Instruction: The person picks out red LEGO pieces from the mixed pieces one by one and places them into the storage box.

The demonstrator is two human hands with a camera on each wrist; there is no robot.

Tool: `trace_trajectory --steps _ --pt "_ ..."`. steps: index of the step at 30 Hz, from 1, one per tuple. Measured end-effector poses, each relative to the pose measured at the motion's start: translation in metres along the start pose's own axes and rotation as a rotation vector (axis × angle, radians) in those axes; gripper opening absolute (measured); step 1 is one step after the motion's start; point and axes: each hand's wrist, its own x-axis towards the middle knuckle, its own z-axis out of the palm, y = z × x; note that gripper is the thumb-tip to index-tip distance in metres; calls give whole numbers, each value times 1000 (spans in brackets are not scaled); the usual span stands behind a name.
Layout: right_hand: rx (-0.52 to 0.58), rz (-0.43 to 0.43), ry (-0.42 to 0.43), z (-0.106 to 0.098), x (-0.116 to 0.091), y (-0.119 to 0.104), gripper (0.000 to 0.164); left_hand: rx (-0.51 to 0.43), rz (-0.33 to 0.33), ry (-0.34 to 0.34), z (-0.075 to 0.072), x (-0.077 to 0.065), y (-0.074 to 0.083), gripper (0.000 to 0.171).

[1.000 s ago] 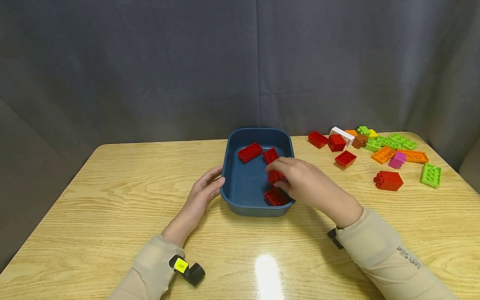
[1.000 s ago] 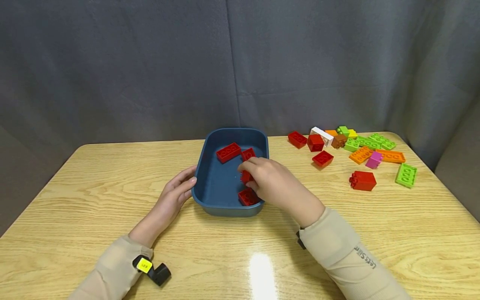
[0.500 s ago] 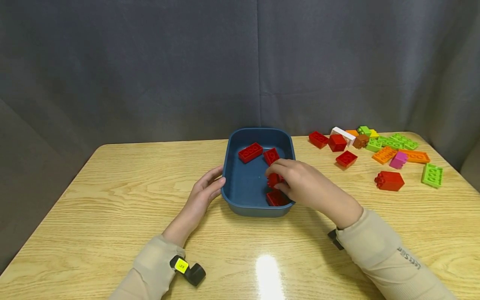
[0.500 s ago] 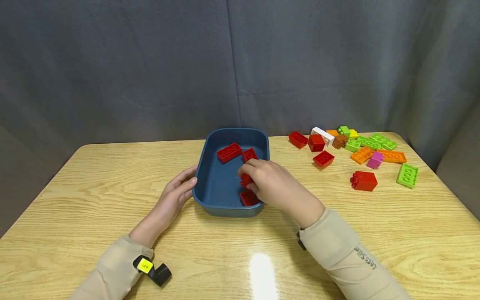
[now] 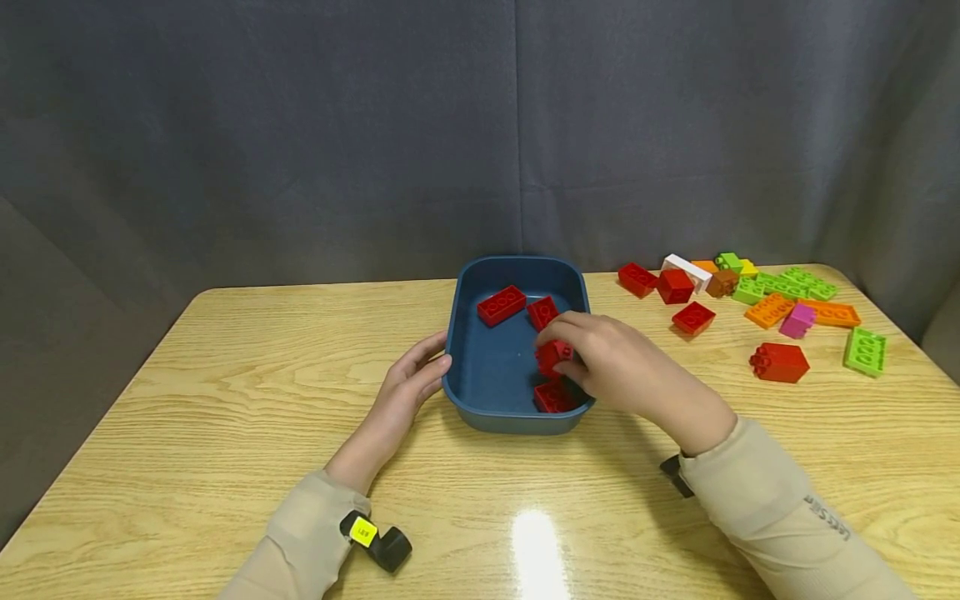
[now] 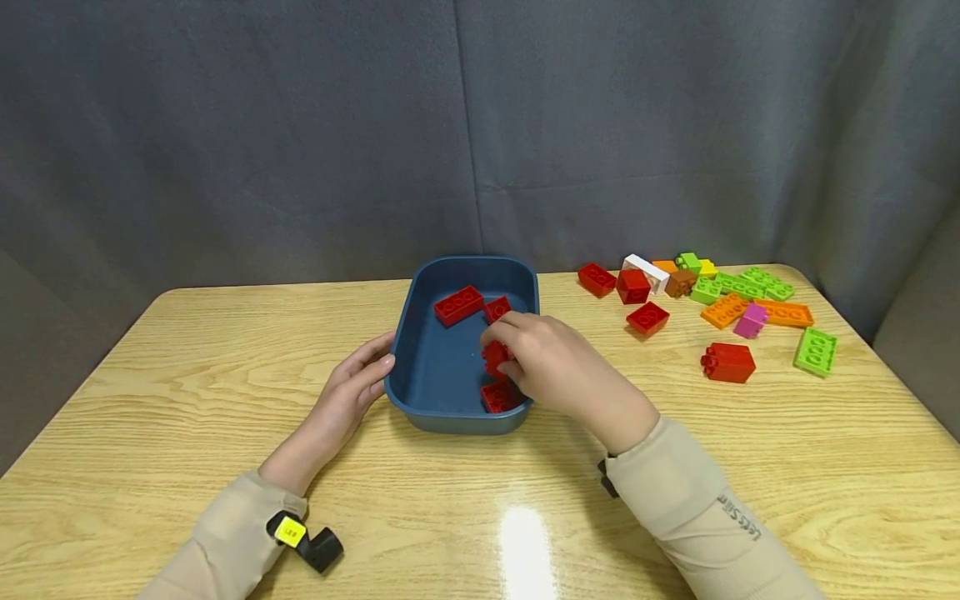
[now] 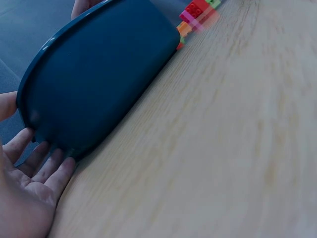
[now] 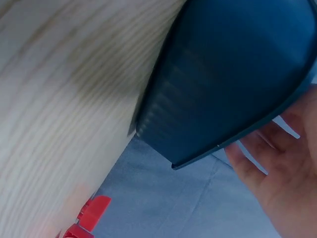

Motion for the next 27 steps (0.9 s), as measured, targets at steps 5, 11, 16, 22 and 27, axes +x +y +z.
trace_trajectory --steps 5,11,16,22,27 --pt "2 9 6 -3 -1 1 30 6 -4 3 0 0 0 49" --pt "-5 -3 26 -7 -2 5 31 6 -7 5 0 -1 0 49" --pt "-17 16 29 -10 -3 9 32 1 -4 5 0 0 -1 49" --pt "-24 85 15 -16 -5 15 32 13 -6 5 0 0 -1 49" --pt "-23 131 9 -21 -7 20 32 17 -4 3 0 -1 0 49"
